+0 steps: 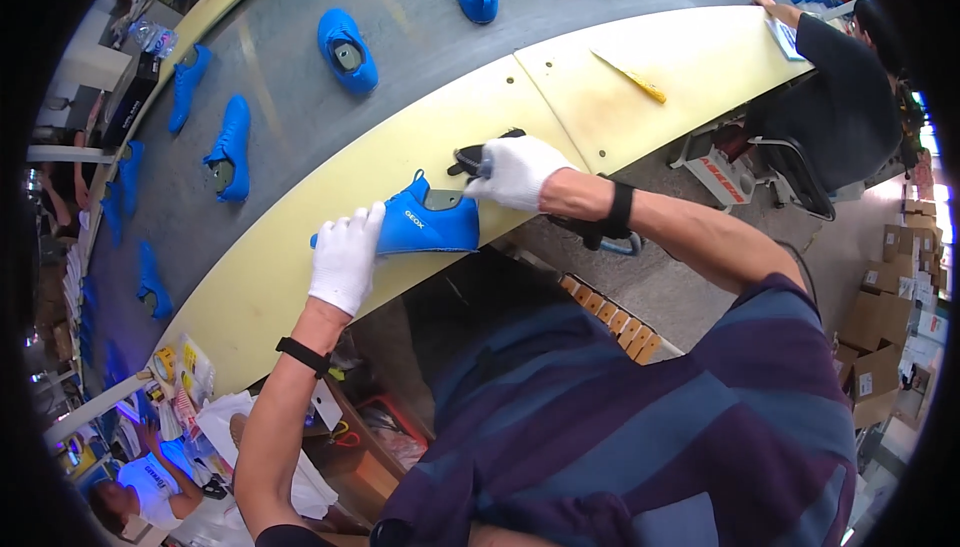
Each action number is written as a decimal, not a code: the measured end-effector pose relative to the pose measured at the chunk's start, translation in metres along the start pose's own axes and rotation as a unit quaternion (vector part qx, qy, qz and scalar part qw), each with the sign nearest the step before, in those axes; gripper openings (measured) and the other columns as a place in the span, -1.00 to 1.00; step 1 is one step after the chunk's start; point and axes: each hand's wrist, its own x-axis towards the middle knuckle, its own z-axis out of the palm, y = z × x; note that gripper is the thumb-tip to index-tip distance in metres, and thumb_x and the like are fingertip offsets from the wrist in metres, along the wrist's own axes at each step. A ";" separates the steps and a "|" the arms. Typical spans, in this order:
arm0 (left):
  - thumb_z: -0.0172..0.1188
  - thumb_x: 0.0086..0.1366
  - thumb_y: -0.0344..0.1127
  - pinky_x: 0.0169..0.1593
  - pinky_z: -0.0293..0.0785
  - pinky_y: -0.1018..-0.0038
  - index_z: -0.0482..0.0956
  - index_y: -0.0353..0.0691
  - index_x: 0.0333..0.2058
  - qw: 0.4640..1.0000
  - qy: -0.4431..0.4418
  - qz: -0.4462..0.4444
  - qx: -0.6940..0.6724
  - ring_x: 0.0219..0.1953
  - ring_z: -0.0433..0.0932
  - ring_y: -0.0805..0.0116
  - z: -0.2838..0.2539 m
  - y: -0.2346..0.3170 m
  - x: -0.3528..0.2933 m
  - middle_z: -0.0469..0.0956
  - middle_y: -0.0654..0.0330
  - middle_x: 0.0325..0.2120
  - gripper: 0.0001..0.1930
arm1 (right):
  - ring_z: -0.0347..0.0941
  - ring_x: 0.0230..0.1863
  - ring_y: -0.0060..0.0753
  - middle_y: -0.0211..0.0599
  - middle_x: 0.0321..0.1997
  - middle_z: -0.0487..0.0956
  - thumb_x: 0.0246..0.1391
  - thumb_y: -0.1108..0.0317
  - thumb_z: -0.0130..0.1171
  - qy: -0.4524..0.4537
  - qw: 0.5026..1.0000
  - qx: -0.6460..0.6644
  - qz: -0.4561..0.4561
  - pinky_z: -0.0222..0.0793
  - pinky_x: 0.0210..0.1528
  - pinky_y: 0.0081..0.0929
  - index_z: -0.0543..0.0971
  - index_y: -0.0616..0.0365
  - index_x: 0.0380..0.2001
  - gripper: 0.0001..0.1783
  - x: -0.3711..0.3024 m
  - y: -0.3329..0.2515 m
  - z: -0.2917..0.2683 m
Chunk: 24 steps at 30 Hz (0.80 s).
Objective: The worker is assembling blue athletic shoes on a conveyor belt, applying glue and fitting components.
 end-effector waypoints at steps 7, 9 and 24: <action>0.54 0.04 -0.25 -0.03 0.42 0.18 0.37 -0.21 0.31 0.998 0.037 0.055 -0.014 -0.13 0.59 0.14 0.003 -0.003 0.006 0.54 0.09 -0.11 -0.16 | 0.68 -0.36 -0.12 0.06 -0.40 0.68 0.08 0.03 0.47 0.066 0.993 0.088 0.046 0.57 -0.24 -0.26 0.67 0.34 -0.29 -0.51 -0.072 0.059 -0.016; 0.53 0.05 -0.26 -0.02 0.41 0.18 0.37 -0.22 0.31 0.996 0.037 0.077 -0.028 -0.12 0.59 0.14 -0.002 0.002 0.019 0.55 0.09 -0.09 -0.16 | 0.68 -0.36 -0.16 0.05 -0.40 0.68 0.08 0.04 0.48 0.075 0.992 0.096 0.032 0.56 -0.24 -0.27 0.67 0.34 -0.29 -0.51 -0.085 0.061 -0.015; 0.40 0.14 -0.33 -0.06 0.40 0.18 0.37 -0.27 0.31 0.988 0.009 0.151 -0.030 -0.17 0.55 0.07 0.000 0.015 0.068 0.52 0.02 -0.08 -0.26 | 0.64 -0.47 0.00 0.01 -0.48 0.65 0.11 0.13 0.51 0.101 0.965 0.242 -0.012 0.55 -0.34 -0.24 0.65 0.27 -0.25 -0.59 -0.077 0.063 0.040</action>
